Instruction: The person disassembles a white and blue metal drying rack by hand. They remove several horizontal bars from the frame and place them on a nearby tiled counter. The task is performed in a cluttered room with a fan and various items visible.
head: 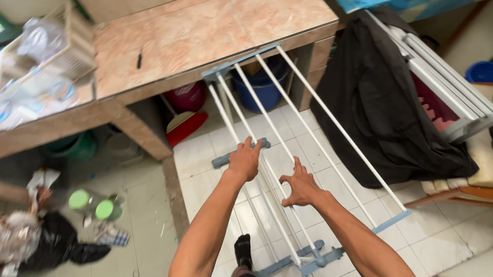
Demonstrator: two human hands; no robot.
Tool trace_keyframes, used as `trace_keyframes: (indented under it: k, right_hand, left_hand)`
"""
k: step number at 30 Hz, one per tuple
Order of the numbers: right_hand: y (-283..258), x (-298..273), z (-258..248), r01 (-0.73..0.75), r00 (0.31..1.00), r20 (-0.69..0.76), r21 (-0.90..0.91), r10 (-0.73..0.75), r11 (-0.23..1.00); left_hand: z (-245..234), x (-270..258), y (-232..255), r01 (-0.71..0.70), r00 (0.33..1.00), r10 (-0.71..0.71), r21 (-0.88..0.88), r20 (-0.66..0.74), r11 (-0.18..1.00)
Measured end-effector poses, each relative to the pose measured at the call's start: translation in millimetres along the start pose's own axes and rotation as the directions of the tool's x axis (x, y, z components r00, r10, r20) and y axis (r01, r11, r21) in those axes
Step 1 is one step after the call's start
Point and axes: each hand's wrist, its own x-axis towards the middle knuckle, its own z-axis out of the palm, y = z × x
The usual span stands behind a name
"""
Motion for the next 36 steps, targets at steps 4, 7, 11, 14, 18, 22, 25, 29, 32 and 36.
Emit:
trace_keyframes:
  k: [4, 7, 11, 14, 18, 22, 25, 29, 32, 36]
  right_hand:
    - [9, 12, -11, 0.011, 1.000, 0.001, 0.002, -0.011, 1.000]
    - [14, 16, -26, 0.026, 1.000, 0.005, -0.007, -0.026, 1.000]
    - [11, 12, -39, 0.009, 0.999, 0.031, 0.021, -0.009, 1.000]
    - [3, 11, -46, -0.048, 0.997, 0.061, 0.024, 0.046, 0.999]
    - [-4, 13, -59, -0.104, 0.992, 0.075, 0.035, 0.101, 0.994]
    - [-3, 18, -71, -0.146, 0.985, 0.100, 0.049, 0.141, 0.988]
    - [1, 21, -82, -0.189, 0.976, 0.118, 0.053, 0.182, 0.980]
    - [1, 28, -91, -0.211, 0.968, 0.149, 0.046, 0.202, 0.976]
    - [2, 39, -96, -0.202, 0.967, 0.160, 0.011, 0.197, 0.979]
    - [7, 57, -99, -0.207, 0.967, 0.137, -0.079, 0.216, 0.975]
  left_hand:
    - [-12, 57, -6, -0.184, 0.979, 0.200, 0.251, -0.039, 0.950]
    - [-14, 101, -13, -0.281, 0.949, 0.313, 0.355, -0.036, 0.892]
    - [-19, 145, -22, -0.367, 0.920, 0.392, 0.412, 0.026, 0.834]
    - [-33, 164, -31, -0.402, 0.915, 0.352, 0.393, 0.194, 0.827]
    - [-54, 175, -37, -0.472, 0.879, 0.384, 0.408, 0.282, 0.781]
    - [-56, 177, -46, -0.487, 0.872, 0.423, 0.344, 0.248, 0.803]
    - [-54, 181, -46, -0.463, 0.885, 0.411, 0.322, 0.218, 0.826]
    - [-52, 175, -59, -0.422, 0.906, 0.382, 0.298, 0.184, 0.856]
    - [-57, 167, -74, -0.378, 0.923, 0.335, 0.281, 0.192, 0.882]
    - [-61, 158, -91, -0.314, 0.947, 0.280, 0.277, 0.155, 0.908]
